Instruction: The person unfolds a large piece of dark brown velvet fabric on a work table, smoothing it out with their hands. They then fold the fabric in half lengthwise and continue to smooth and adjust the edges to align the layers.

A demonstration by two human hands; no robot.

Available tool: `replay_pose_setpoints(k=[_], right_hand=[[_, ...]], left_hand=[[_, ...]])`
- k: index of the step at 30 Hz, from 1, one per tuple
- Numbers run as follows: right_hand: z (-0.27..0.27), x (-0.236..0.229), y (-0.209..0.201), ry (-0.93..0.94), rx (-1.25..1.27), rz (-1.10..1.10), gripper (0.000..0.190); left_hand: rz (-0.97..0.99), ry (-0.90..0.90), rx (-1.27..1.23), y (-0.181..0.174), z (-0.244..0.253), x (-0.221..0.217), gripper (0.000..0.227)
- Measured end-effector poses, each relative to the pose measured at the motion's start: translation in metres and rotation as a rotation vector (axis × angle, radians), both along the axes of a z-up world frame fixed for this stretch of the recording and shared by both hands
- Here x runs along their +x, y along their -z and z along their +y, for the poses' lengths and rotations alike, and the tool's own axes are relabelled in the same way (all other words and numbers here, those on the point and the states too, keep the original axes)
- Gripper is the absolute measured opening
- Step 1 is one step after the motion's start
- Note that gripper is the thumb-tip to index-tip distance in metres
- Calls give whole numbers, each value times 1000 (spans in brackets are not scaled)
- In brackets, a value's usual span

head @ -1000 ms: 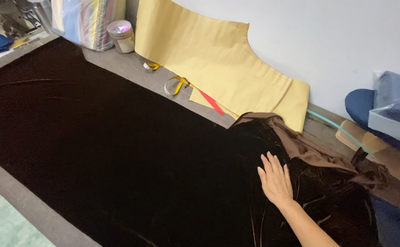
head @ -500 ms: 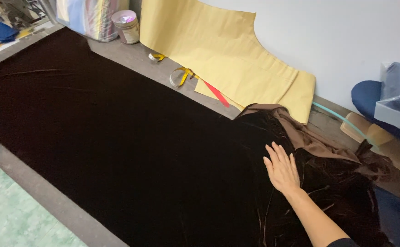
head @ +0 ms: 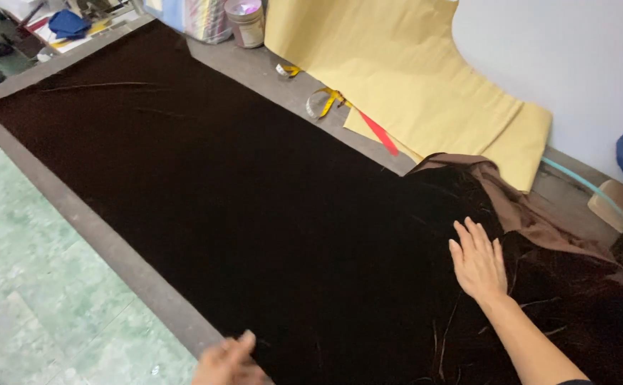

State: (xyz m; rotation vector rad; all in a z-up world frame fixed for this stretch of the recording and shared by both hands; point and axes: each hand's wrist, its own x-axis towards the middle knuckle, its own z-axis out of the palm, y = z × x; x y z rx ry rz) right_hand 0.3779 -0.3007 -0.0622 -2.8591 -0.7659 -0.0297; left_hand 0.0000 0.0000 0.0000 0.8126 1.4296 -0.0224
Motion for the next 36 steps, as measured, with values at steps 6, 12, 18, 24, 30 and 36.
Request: replay_pose_setpoints(k=[6, 12, 18, 24, 30, 36], right_hand=[[0, -2, -1, 13, 3, 11, 54], [-1, -1, 3, 2, 21, -11, 53], [-1, -1, 5, 2, 37, -11, 54], [-2, 4, 10, 5, 10, -50, 52], [1, 1, 3, 7, -5, -5, 53], [3, -3, -4, 5, -7, 4, 53]], left_hand=[[-236, -212, 399, 50, 96, -14, 33], [-282, -406, 562, 51, 151, 0, 46], [-324, -112, 610, 40, 161, -4, 41], [-276, -100, 587, 52, 169, -15, 30], [-302, -144, 672, 85, 171, -21, 27], [-339, -108, 587, 66, 131, -18, 36]])
